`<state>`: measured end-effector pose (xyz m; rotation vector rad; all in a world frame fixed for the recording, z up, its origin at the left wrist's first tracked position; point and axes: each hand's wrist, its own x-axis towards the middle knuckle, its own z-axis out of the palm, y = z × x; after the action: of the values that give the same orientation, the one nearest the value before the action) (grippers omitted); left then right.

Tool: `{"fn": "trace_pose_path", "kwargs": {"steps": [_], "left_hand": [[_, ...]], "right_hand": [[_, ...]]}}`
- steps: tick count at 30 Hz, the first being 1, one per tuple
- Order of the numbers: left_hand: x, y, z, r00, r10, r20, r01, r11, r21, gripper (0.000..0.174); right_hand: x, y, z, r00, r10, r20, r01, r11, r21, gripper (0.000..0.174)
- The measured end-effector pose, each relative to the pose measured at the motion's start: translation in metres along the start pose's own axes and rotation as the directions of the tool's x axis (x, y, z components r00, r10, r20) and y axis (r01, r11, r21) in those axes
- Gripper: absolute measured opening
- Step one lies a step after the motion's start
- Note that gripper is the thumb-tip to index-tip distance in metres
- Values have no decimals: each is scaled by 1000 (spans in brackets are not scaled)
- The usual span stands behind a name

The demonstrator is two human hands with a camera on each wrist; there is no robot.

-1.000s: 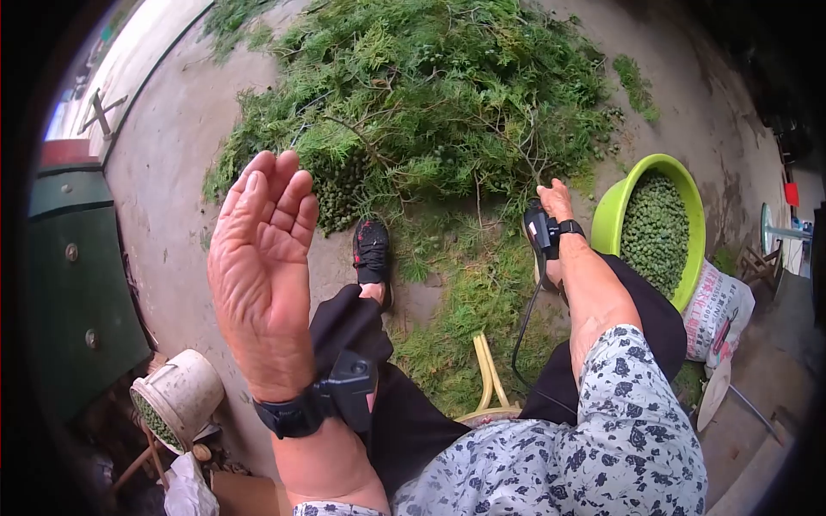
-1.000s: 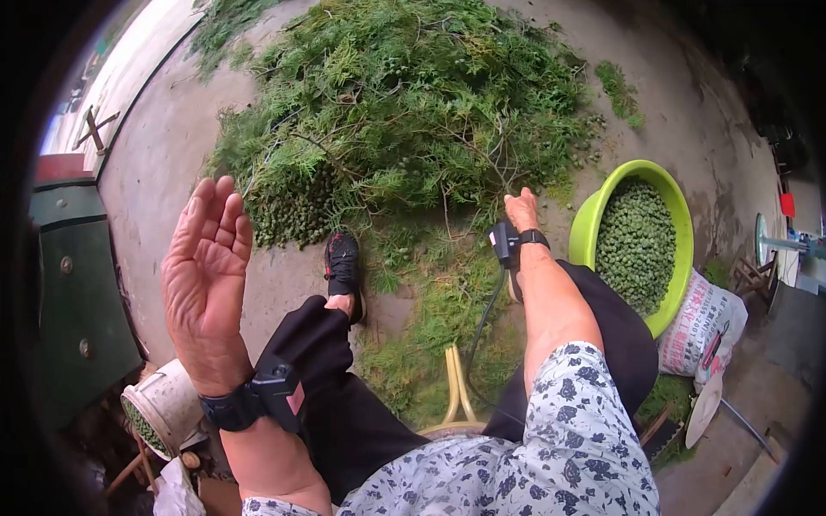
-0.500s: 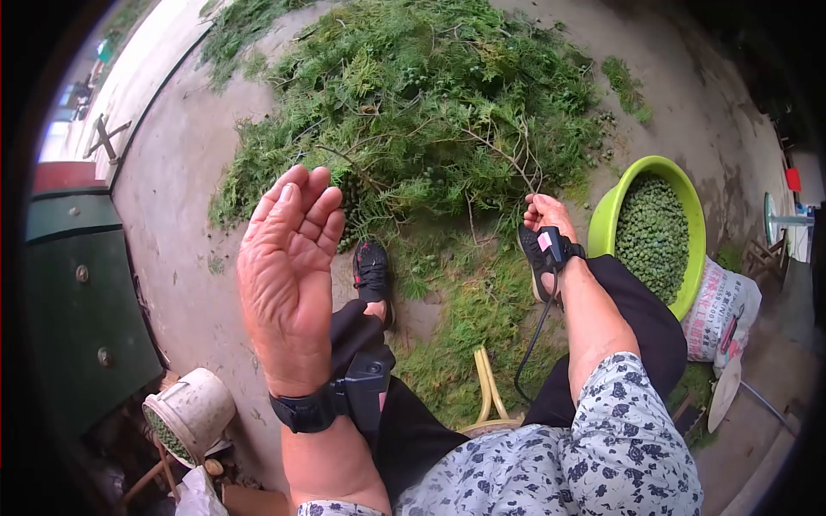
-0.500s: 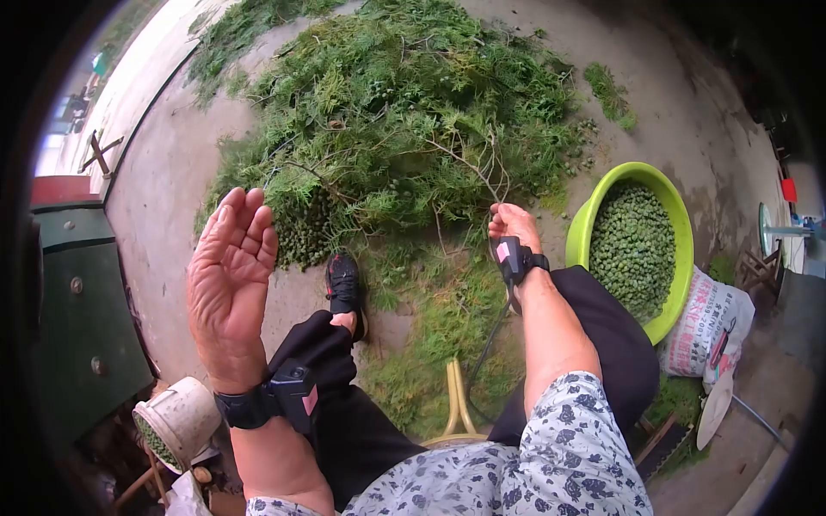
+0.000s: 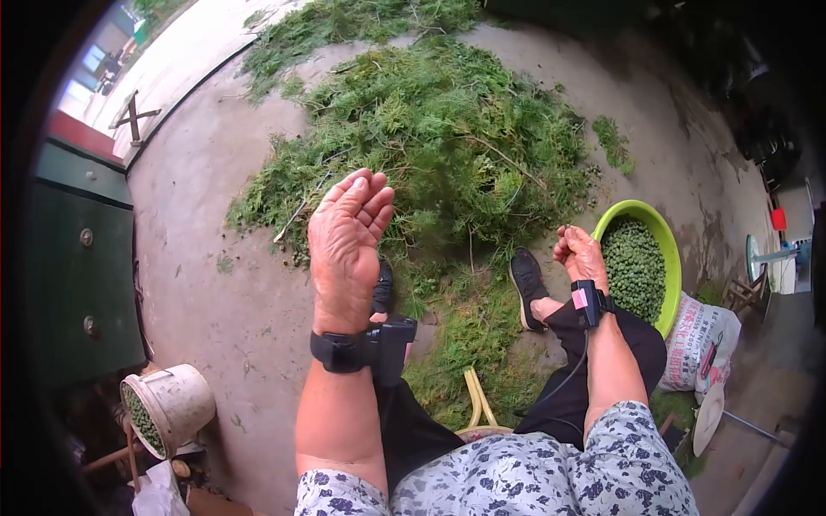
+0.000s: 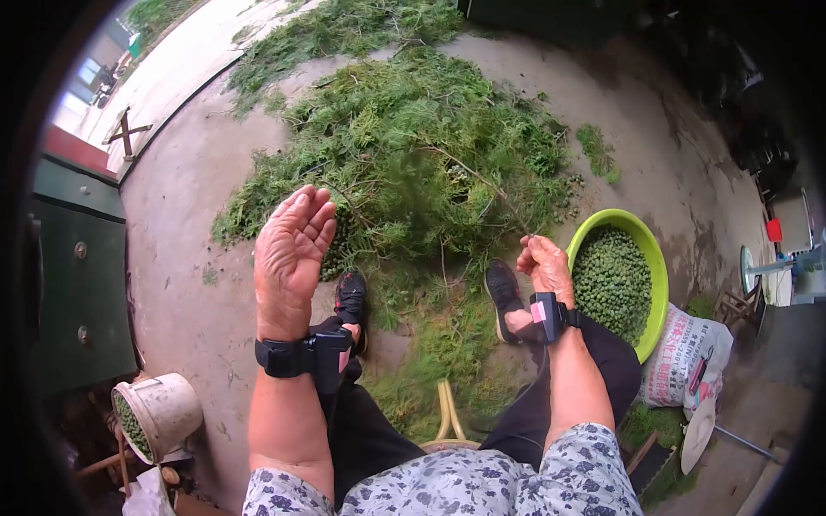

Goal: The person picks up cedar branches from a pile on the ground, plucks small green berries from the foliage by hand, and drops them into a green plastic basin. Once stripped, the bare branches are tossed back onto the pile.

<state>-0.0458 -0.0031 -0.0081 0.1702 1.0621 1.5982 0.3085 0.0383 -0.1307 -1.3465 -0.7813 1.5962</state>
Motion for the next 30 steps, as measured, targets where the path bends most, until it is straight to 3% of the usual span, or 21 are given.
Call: {"fn": "trace_pose_path", "kwargs": {"steps": [12,16,20,23,26,30], "left_hand": [[-1,-6,4,1000,-9,-24,9,1000,-11,19],[0,-19,10,1000,-6,27,6,1000,14,22],[-1,-28,17,992,54,114,-47,997,-57,45],[-3,-24,19,989,133,69,-127,988,-84,52],[-1,-15,19,998,60,-4,-59,975,-213,55],[10,-7,10,961,276,-34,-277,941,-196,31]], "right_hand": [[-45,-19,23,971,114,211,-190,901,391,19],[-55,-20,32,943,101,318,-227,892,391,18],[-58,-12,38,921,81,381,-236,894,381,18],[-59,-2,38,890,99,446,-277,894,353,19],[-64,5,39,846,99,524,-294,906,305,17],[-63,12,38,802,222,555,-409,880,240,21]]}}
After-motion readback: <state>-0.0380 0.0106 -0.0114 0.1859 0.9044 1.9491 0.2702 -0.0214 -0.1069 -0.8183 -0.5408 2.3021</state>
